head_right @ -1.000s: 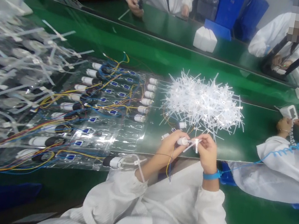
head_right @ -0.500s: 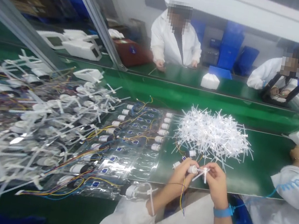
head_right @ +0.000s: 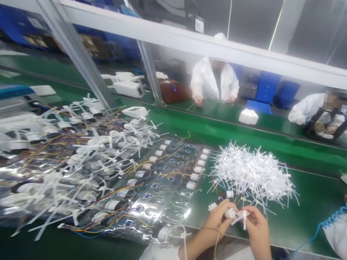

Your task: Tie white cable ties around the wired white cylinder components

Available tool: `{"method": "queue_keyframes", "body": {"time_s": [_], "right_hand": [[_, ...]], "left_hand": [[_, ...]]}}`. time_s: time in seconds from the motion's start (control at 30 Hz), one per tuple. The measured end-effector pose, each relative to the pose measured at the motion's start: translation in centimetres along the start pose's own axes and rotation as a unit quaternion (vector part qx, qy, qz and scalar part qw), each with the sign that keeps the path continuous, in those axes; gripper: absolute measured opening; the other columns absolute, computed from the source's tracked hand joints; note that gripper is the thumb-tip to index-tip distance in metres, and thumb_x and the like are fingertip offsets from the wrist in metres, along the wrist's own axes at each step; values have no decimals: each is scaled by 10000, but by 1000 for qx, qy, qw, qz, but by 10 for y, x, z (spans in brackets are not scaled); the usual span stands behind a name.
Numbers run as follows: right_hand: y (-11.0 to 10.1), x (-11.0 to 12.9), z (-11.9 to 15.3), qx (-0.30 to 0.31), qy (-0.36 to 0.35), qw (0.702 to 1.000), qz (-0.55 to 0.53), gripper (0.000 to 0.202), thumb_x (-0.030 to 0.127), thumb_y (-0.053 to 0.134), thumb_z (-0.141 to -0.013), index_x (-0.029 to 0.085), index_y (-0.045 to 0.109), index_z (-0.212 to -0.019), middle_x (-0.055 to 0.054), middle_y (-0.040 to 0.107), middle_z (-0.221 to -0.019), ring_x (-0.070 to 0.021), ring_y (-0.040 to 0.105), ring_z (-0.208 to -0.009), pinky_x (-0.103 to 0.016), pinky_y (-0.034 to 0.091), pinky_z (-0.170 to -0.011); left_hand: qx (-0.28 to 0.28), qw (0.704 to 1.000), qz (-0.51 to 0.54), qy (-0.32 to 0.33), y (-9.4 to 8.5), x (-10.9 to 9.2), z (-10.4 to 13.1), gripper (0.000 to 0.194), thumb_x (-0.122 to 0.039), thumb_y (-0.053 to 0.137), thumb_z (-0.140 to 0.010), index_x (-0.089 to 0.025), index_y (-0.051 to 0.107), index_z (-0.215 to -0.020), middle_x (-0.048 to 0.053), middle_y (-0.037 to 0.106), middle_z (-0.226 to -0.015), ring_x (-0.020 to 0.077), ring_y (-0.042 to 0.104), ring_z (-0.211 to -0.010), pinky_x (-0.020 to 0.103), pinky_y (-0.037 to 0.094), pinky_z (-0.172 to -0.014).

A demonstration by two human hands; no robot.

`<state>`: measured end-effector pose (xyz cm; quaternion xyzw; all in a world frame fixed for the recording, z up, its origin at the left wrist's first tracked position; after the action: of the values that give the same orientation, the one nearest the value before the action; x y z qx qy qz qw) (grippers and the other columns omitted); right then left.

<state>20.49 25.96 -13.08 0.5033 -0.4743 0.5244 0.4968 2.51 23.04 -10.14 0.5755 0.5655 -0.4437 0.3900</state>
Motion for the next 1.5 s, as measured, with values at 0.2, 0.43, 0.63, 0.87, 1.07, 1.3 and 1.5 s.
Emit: {"method": "queue_keyframes", "body": {"time_s": [0.2,0.43,0.63,0.87,1.07,1.3,1.5], "right_hand": [[10,13,20,56,-14,996,65,406,628,908,-787,237,866,-887,-111,842,-1008,-390,793,-1010,-468,647,-946],[29,11,60,97,5,994,42,371,628,891,-827,276,875,-944,-106,832,-985,-391,808,-951,-473,675,-897],[46,37,78,117,16,992,46,351,599,881,-867,252,840,-906,-95,814,-895,-327,800,-843,-409,678,-799],[59,83,86,118,-56,989,69,201,455,843,-972,256,855,-944,-72,811,-928,-255,770,-815,-365,651,-771],[60,99,94,113,-118,980,114,102,352,824,-1009,293,882,-949,-71,823,-935,-255,769,-810,-376,631,-746],[57,109,98,112,-162,972,128,85,332,822,-1019,296,889,-981,-69,838,-945,-262,774,-865,-387,614,-780],[54,103,97,120,-158,972,128,62,314,825,-1021,285,873,-993,-56,825,-963,-229,764,-881,-345,597,-787]], "left_hand": [[-24,996,47,-69,-10,-11,22,219,-110,667,-847,-208,703,-1039,32,670,-997,212,600,-913,319,466,-862],[-20,974,141,-175,-13,10,67,362,-436,877,-838,-225,714,-1083,32,697,-955,220,609,-880,314,496,-804],[-38,947,222,-230,-22,-8,85,528,-610,921,-806,-225,690,-1085,3,688,-876,174,632,-774,300,523,-791],[-25,943,217,-250,-40,-48,77,487,-578,892,-867,-209,707,-1127,21,739,-907,182,707,-799,322,591,-819],[-2,954,190,-231,-46,-53,77,458,-502,905,-869,-193,723,-1153,28,755,-889,179,711,-754,319,602,-771],[2,962,165,-218,-44,-65,74,351,-412,855,-897,-194,741,-1147,18,751,-860,183,705,-747,303,594,-738],[-32,960,161,-227,-40,-71,75,338,-334,853,-861,-182,741,-1141,24,774,-904,179,718,-763,305,604,-769]]}}
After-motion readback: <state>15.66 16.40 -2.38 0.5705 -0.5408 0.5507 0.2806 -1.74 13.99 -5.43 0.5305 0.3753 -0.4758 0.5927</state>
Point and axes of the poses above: each hand's wrist, its own z-axis away from the middle knuckle, its own y-axis out of the palm, x = y × z, the point moved 6 cm from there along -z, towards the middle knuckle
